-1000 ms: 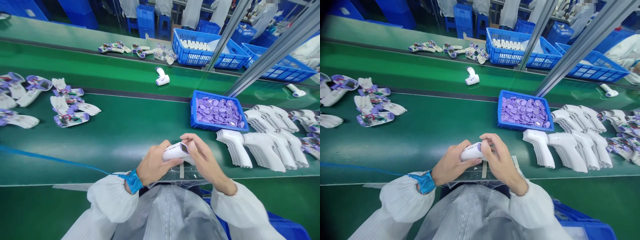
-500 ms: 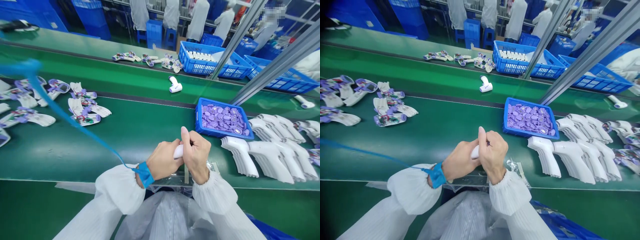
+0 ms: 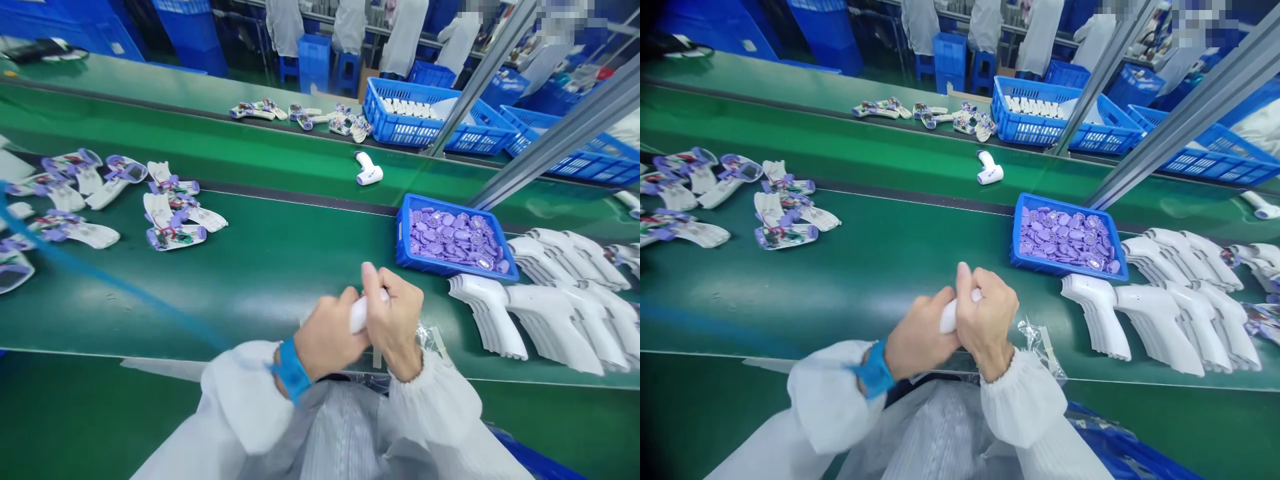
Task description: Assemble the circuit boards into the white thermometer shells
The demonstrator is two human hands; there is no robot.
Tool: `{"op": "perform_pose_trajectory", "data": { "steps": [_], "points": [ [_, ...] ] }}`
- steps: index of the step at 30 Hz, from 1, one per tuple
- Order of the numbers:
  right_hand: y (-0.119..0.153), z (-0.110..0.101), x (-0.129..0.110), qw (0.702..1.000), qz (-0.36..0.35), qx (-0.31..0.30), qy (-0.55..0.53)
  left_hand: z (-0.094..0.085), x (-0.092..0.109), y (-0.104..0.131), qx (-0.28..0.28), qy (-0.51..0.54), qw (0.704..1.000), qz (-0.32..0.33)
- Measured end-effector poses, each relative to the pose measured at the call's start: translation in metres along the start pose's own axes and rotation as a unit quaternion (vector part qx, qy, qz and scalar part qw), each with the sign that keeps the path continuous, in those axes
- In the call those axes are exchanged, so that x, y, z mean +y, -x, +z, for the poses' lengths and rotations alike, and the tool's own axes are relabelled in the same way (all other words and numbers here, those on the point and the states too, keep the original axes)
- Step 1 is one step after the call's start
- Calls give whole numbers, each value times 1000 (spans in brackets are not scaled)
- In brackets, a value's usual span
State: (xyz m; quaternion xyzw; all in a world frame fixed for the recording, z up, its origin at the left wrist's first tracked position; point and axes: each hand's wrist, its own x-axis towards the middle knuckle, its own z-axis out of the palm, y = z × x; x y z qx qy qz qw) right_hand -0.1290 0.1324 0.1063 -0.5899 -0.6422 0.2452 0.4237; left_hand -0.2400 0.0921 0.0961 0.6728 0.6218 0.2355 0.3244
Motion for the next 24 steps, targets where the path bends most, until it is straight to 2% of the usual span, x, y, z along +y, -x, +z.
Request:
{"op": "perform_pose_trajectory", "data": {
  "steps": [3, 6, 8, 9, 11, 12, 14, 17, 20, 22, 24],
  "points": [
    [1, 3, -1, 998, -32, 45, -42, 6, 6, 0, 36, -120, 991, 40],
    [-13, -7, 6, 997, -71, -37, -23, -3, 2, 4, 35, -97, 994, 35],
    [-37, -24, 20, 994, -62, -87, 33, -20, -10, 8, 30, -51, 998, 21],
    [-53, -35, 31, 992, -52, -91, 72, -30, -19, 11, 30, -41, 999, 13],
    [-89, -57, 56, 983, -45, -54, 170, -51, -37, 15, 35, -56, 998, -3],
    [-107, -65, 70, 972, -44, -48, 225, -59, -45, 17, 40, -73, 996, -11],
    [-138, -75, 94, 961, -38, -58, 268, -68, -55, 17, 58, -118, 991, -10],
    [-167, -71, 114, 953, -23, -86, 290, -61, -54, 6, 72, -242, 966, 54],
    [-177, -63, 117, 950, -4, -94, 298, -48, -38, -10, 27, -351, 932, 81],
    [-176, -66, 111, 953, 1, -89, 289, -46, -30, -18, 28, -308, 950, 35],
    [-165, -73, 100, 959, -8, -81, 271, -49, -27, -21, 45, -172, 984, -22]
  ]
}}
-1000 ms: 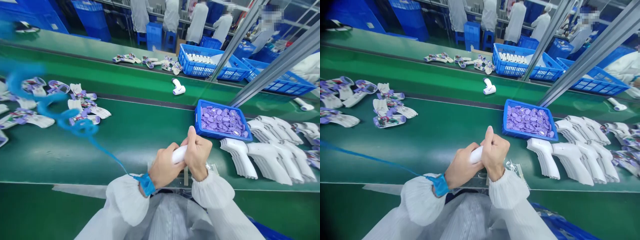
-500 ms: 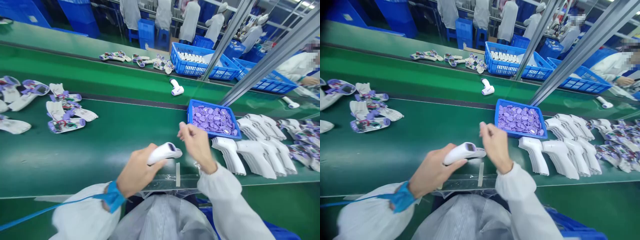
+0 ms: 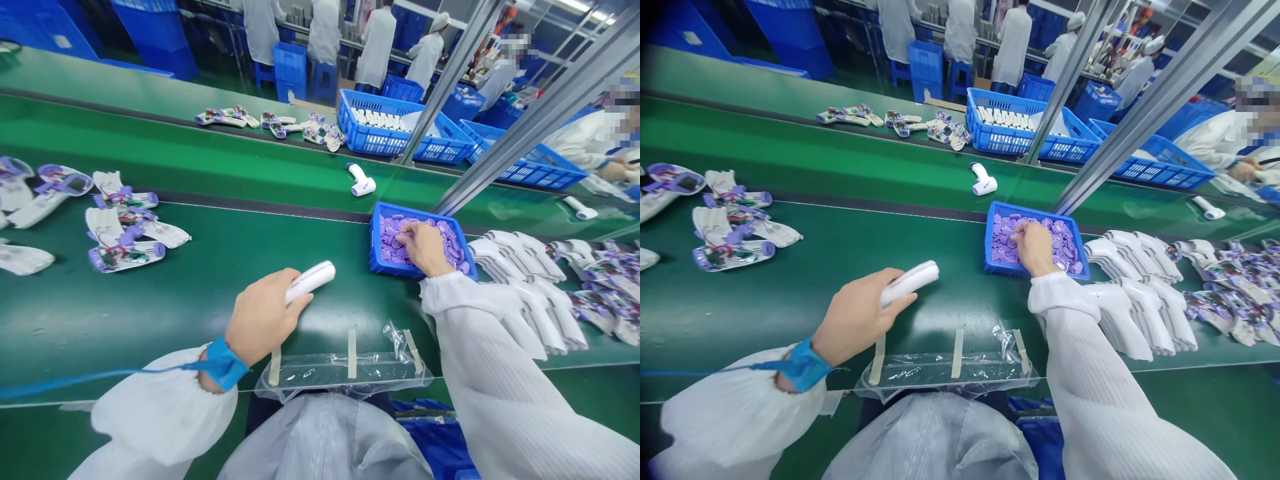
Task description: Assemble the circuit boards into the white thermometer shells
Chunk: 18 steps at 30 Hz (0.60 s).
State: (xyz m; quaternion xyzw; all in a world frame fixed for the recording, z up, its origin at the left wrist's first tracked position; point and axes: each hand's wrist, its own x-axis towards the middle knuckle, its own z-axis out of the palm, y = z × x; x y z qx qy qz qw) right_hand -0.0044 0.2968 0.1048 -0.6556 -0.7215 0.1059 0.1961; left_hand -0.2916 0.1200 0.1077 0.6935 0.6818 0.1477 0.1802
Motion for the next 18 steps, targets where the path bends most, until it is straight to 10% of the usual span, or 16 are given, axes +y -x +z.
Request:
{"op": "perform_pose_trajectory", "data": {
  "steps": [6, 11, 18],
  "points": [
    [89, -31, -58, 929, -16, -118, -349, -7, 9, 9, -83, 304, 949, -24],
    [144, -35, -99, 840, 48, -242, -483, 3, 32, 15, -82, 247, 964, 54],
    [148, -35, -96, 803, 85, -245, -537, 6, 34, 17, -45, 194, 976, 82]
  ]
}}
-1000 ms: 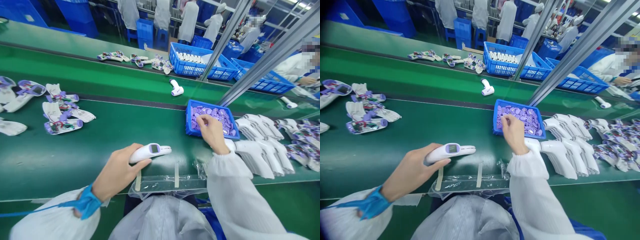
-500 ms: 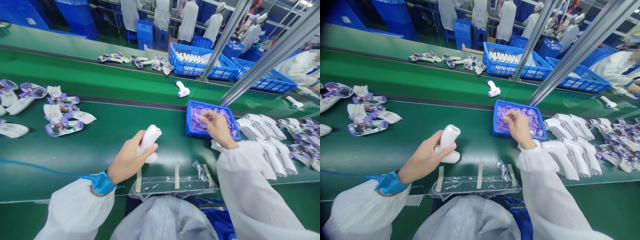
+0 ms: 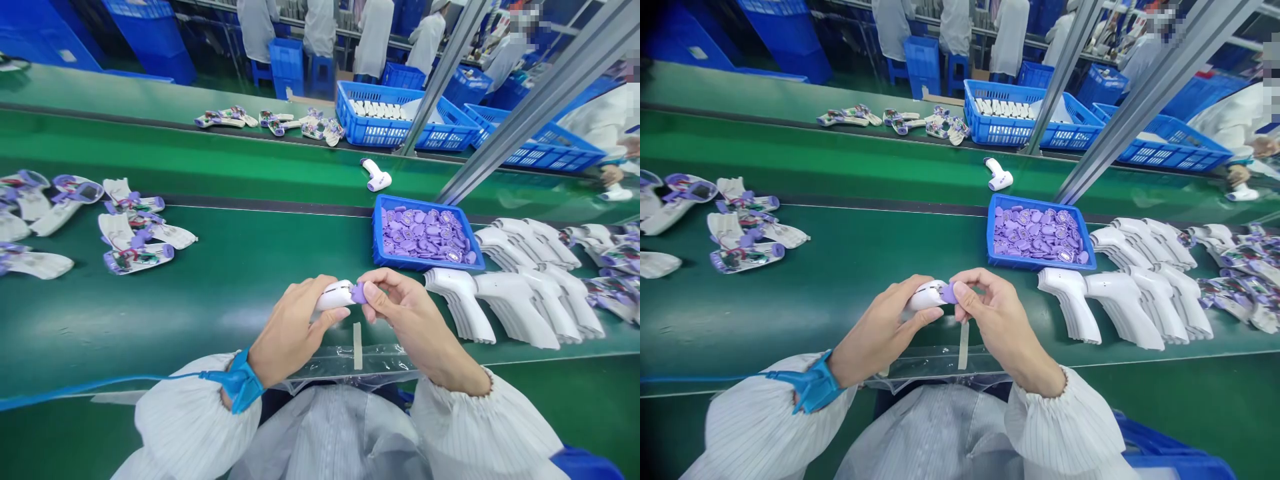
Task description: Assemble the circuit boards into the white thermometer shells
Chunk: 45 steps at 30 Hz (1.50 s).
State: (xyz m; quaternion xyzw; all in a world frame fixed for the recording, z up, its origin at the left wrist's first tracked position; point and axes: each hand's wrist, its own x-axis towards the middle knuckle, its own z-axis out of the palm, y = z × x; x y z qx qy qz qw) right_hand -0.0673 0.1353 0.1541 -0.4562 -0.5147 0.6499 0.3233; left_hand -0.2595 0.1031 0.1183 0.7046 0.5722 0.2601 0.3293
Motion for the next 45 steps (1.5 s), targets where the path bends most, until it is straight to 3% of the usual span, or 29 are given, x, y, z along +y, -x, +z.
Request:
{"op": "perform_pose_trajectory", "data": {
  "steps": [6, 14, 17, 21, 26, 29, 31, 33, 35, 36, 39, 41, 43, 45],
  "points": [
    [3, 4, 2, 999, 20, -32, -21, 1, -3, 1, 8, -15, 999, 46],
    [3, 16, 8, 999, 26, 7, -39, 5, -4, -1, 38, -38, 996, 72],
    [3, 20, 16, 997, -57, 43, 40, 1, -2, -3, 19, -56, 995, 78],
    [1, 25, 25, 952, -195, 76, 223, -3, -1, -5, -26, -48, 995, 81],
    [-3, 27, 39, 931, -220, 110, 270, 1, -6, -8, 31, -52, 990, 124],
    [0, 22, 51, 940, -195, 133, 246, 5, -9, -6, 29, -92, 984, 150],
    [6, 17, 56, 952, -158, 137, 222, 11, -11, -2, 52, -83, 988, 120],
    [14, 14, 60, 962, -126, 113, 215, 22, -14, 1, 155, -96, 982, 51],
    [19, 16, 63, 961, -109, 58, 246, 34, -18, 0, 264, -142, 954, -9],
    [21, 19, 65, 955, -111, 35, 274, 39, -20, -3, 292, -168, 941, -21],
    [20, 30, 71, 926, -140, 35, 349, 43, -25, -14, 280, -194, 940, -17],
    [16, 34, 75, 928, -140, 59, 340, 36, -26, -17, 240, -179, 954, -13],
    [11, 34, 77, 963, -55, 69, 253, 26, -26, -14, 204, -130, 970, -2],
    [6, 29, 75, 988, 107, 47, 101, 20, -27, -5, 207, -53, 977, 20]
  ]
}}
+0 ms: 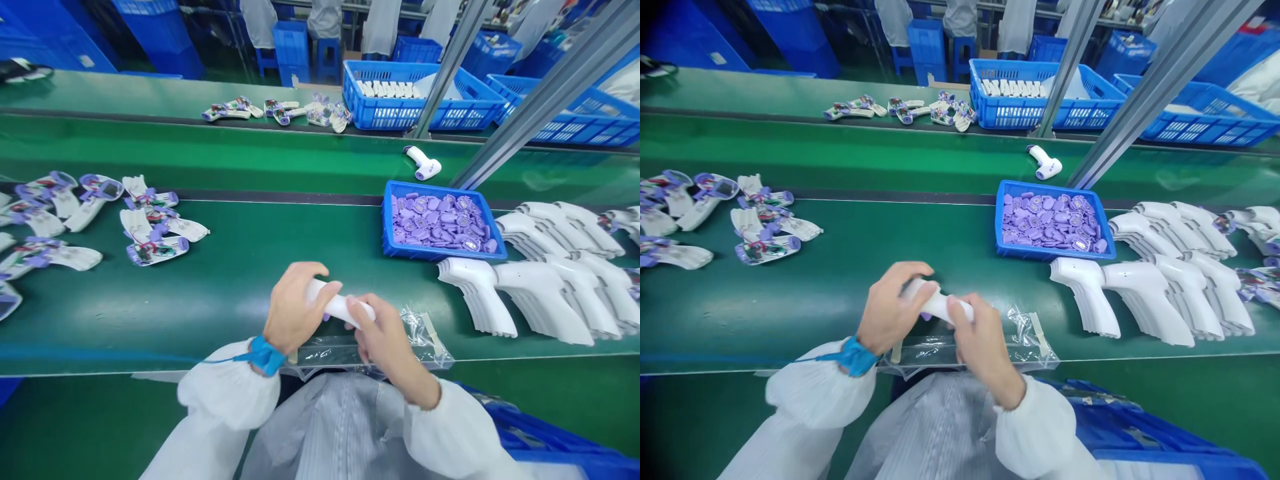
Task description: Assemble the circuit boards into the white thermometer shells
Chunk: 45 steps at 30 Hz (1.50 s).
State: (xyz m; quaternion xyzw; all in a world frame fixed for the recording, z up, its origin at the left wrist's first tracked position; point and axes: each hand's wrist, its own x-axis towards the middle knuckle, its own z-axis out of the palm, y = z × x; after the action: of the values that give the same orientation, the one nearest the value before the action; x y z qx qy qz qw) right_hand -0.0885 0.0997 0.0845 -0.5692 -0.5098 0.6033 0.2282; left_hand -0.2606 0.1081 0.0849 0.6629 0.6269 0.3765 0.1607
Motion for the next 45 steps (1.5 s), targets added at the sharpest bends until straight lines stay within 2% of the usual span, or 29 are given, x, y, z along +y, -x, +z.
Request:
{"op": "perform_pose_trajectory", "data": {
  "steps": [2, 3, 4, 6, 7, 8, 9, 11, 12, 13, 15, 17, 19, 21, 26, 28, 30, 32, 34, 36, 37, 39, 41, 43, 44, 45],
  "points": [
    [-3, -4, -3, 979, 141, -86, -117, -1, -1, 6, 65, 69, 995, -32],
    [-3, -4, -4, 967, 170, -125, -143, 2, -2, 8, 111, 83, 988, -62],
    [-3, -1, -5, 965, 167, -151, -136, 7, -3, 8, 151, 84, 980, -96],
    [-1, 9, -6, 988, 74, -135, -26, 19, -4, 1, 194, 60, 968, -144],
    [0, 16, -6, 992, 7, -103, 70, 26, -5, -4, 195, 39, 969, -149],
    [0, 24, -6, 981, -56, -62, 176, 31, -5, -12, 184, 18, 972, -145],
    [0, 31, -6, 956, -100, -24, 276, 35, -6, -19, 169, -1, 976, -136],
    [-3, 40, -4, 907, -130, 22, 400, 39, -7, -33, 143, -20, 982, -121],
    [-5, 40, -3, 900, -132, 31, 415, 39, -7, -39, 133, -18, 984, -116],
    [-8, 38, -1, 906, -137, 31, 400, 37, -6, -42, 124, -11, 986, -113],
    [-10, 27, 3, 939, -151, 10, 307, 28, -5, -41, 97, 13, 989, -107],
    [-10, 12, 7, 971, -146, -29, 186, 15, -1, -31, 30, 109, 989, -100],
    [-8, 0, 10, 985, -126, -60, 98, 3, 4, -17, -40, 233, 967, -99],
    [-4, -7, 10, 988, -126, -69, 58, -7, 10, -3, -71, 312, 942, -103],
    [5, -2, 11, 984, -149, -25, 91, -19, 24, 13, -77, 310, 941, -112],
    [10, 4, 15, 974, -183, 21, 130, -17, 28, 15, -42, 257, 958, -117],
    [17, 14, 21, 950, -250, 61, 179, -9, 29, 14, 46, 167, 977, -128],
    [22, 26, 26, 913, -320, 106, 230, 1, 24, 9, 117, 101, 978, -143],
    [22, 38, 29, 876, -367, 156, 272, 11, 14, 0, 120, 97, 976, -153],
    [17, 43, 31, 857, -385, 197, 281, 15, 5, -9, 92, 119, 976, -155],
    [13, 41, 31, 863, -380, 196, 268, 14, 2, -12, 84, 126, 977, -149],
    [5, 30, 30, 903, -326, 161, 227, 7, 3, -14, 43, 178, 974, -134],
    [-2, 12, 29, 944, -250, 104, 189, -3, 9, -9, -43, 287, 949, -119],
    [-5, -4, 29, 962, -197, 59, 178, -9, 19, 2, -108, 354, 923, -103],
    [-4, -8, 30, 963, -193, 53, 182, -8, 23, 7, -99, 340, 930, -96],
    [-2, -9, 30, 959, -202, 55, 191, -5, 25, 10, -57, 292, 950, -95]
  ]
}}
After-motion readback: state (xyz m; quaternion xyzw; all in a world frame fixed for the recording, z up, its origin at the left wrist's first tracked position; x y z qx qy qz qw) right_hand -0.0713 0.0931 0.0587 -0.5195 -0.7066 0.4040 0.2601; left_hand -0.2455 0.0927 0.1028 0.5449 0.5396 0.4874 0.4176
